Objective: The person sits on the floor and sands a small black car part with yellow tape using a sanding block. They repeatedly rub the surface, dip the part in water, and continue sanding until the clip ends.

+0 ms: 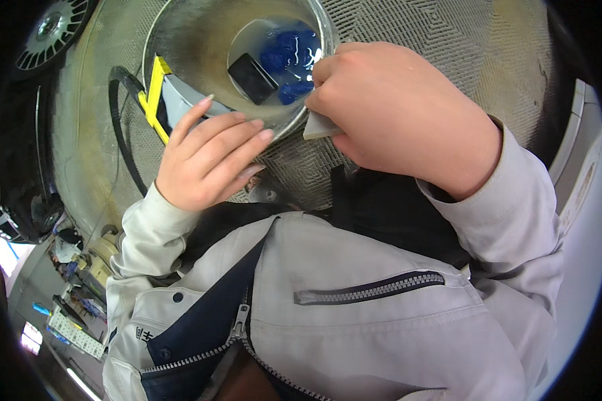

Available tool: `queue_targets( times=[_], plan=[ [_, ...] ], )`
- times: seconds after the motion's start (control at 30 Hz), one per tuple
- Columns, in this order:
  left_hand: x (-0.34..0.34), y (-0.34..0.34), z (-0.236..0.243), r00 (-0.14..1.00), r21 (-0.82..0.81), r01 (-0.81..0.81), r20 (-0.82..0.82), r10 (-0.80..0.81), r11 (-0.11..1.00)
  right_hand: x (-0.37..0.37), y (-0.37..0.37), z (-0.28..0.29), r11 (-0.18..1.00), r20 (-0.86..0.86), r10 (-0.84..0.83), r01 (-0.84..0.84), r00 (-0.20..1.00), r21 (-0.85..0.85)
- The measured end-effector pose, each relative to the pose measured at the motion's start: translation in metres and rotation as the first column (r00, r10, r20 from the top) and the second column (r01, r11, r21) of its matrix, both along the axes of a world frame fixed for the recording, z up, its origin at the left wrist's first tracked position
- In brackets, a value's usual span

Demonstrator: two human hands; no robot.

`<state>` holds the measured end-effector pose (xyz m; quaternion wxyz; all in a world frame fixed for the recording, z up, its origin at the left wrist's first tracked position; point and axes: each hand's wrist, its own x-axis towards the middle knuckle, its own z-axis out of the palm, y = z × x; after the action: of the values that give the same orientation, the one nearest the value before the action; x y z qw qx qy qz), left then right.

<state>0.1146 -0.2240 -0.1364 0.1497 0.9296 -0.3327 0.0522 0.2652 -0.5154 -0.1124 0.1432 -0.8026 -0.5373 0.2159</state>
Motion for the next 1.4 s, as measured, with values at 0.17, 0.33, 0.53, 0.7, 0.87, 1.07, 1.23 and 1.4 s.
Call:
queue_targets(
  times=[0.17,0.33,0.53,0.7,0.87,1.07,1.23,1.4],
  plan=[
    [0.003,0.047,0.020,0.999,0.160,0.000,-0.043,0.007,0.987,0.009,0.001,-0.003,0.998,-0.079,-0.034,0.038,0.996,0.050],
    [0.024,0.080,0.027,0.992,0.236,-0.114,-0.027,0.123,0.965,0.018,-0.002,-0.004,0.999,-0.096,-0.008,0.012,0.995,0.047],
    [0.050,0.100,0.024,0.987,0.255,-0.157,0.003,0.162,0.954,0.031,-0.001,-0.011,0.986,-0.090,0.018,-0.002,0.996,0.169],
    [0.061,0.079,0.036,0.984,0.210,-0.120,-0.106,0.144,0.970,0.036,0.002,-0.018,0.970,-0.072,0.020,-0.002,0.997,0.241],
    [0.051,0.041,0.036,0.967,0.192,-0.041,-0.240,0.087,0.981,0.040,0.006,-0.024,0.958,-0.061,0.028,-0.009,0.998,0.285],
    [0.022,0.001,0.020,0.966,0.072,0.002,-0.260,0.016,0.997,0.044,0.016,-0.030,0.906,-0.058,0.003,0.022,0.998,0.422],
    [0.025,0.003,0.021,0.991,0.134,0.031,-0.134,-0.013,0.990,0.045,0.028,-0.034,0.928,0.005,0.028,-0.028,1.000,0.372],
    [0.052,0.055,0.042,0.978,0.254,-0.196,-0.022,0.208,0.947,0.045,0.031,-0.034,0.907,-0.005,0.020,-0.016,1.000,0.420]
  ],
)
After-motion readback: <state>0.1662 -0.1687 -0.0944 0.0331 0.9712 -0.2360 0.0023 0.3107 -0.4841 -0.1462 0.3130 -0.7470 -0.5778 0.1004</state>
